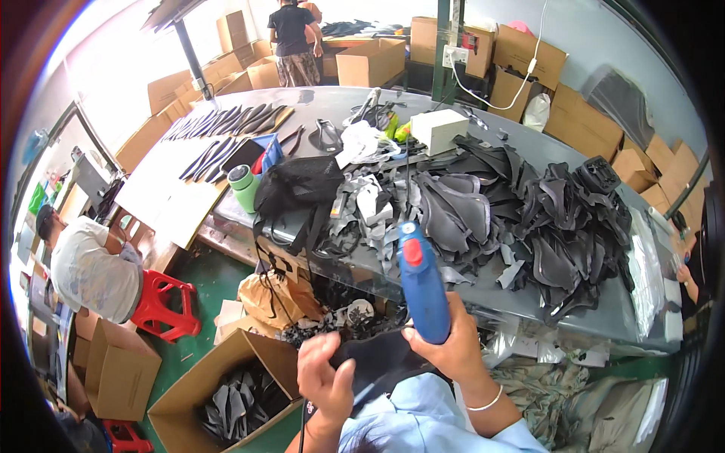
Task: The person uses a blue handheld electric trimmer to cut the edges of black fabric pieces. They pick up individual pieces from a pile on the table, trim the perimeter, and place the finished items into a cardboard box below. The process is repeated continuously throughout the clip.
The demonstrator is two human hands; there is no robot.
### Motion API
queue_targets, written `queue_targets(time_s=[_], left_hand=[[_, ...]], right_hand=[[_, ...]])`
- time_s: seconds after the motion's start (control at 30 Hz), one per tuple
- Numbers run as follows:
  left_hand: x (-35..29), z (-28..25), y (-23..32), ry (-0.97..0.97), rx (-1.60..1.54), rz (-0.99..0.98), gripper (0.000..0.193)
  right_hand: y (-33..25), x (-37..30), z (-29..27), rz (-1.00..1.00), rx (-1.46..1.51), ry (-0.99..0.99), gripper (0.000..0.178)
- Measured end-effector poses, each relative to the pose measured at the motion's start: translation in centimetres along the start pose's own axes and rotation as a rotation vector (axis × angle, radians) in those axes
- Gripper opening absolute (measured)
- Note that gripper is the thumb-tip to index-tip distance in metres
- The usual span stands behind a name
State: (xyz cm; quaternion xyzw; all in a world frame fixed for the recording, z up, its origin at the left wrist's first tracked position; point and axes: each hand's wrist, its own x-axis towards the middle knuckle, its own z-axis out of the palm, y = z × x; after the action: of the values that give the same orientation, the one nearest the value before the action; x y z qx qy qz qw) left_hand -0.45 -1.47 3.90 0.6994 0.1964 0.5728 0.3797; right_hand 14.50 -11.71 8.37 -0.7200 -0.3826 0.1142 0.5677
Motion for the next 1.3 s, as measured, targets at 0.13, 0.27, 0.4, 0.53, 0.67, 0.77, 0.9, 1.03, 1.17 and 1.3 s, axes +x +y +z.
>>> queue_targets(time_s=[0.13,0.27,0.4,0.53,0.67,0.77,0.9,1.03,1.17,1.3], left_hand=[[-2.1,0.5,1.0,-0.678,-0.557,-0.316,0.026],[-1.2,4.4,2.0,-0.102,-1.039,-0.845,0.039],[1.1,3.7,1.8,0.001,-0.976,-0.895,0.035],[1.6,2.5,1.9,-0.057,-0.920,-1.050,0.033],[1.7,1.6,1.4,-0.274,-0.917,-1.058,0.035],[0.3,1.2,-0.2,-0.363,-1.136,-1.025,0.038],[0.4,1.9,0.4,-0.241,-1.274,-0.935,0.053],[2.5,1.9,0.3,0.066,-1.180,-0.727,0.062],[3.8,1.4,0.2,0.212,-1.061,-0.458,0.066],[4.1,1.1,-0.5,0.312,-1.024,-0.308,0.070]], right_hand=[[0.0,0.0,1.1,0.067,0.300,0.162,0.042],[-0.6,-0.4,1.0,0.058,0.314,0.062,0.045],[-0.3,-1.0,0.5,-0.036,0.063,0.106,0.043],[1.2,-1.2,0.9,-0.191,-0.022,0.119,0.045],[0.6,-0.8,0.2,-0.122,0.028,0.065,0.044],[-0.2,0.4,-0.5,0.143,0.397,-0.085,0.044],[0.4,1.2,-0.5,0.230,0.529,-0.156,0.045],[-0.2,-1.0,0.4,0.167,0.365,-0.099,0.054],[0.0,-3.9,1.3,-0.096,-0.161,-0.222,0.059],[-1.8,-5.2,2.1,-0.105,-0.243,-0.248,0.064]])
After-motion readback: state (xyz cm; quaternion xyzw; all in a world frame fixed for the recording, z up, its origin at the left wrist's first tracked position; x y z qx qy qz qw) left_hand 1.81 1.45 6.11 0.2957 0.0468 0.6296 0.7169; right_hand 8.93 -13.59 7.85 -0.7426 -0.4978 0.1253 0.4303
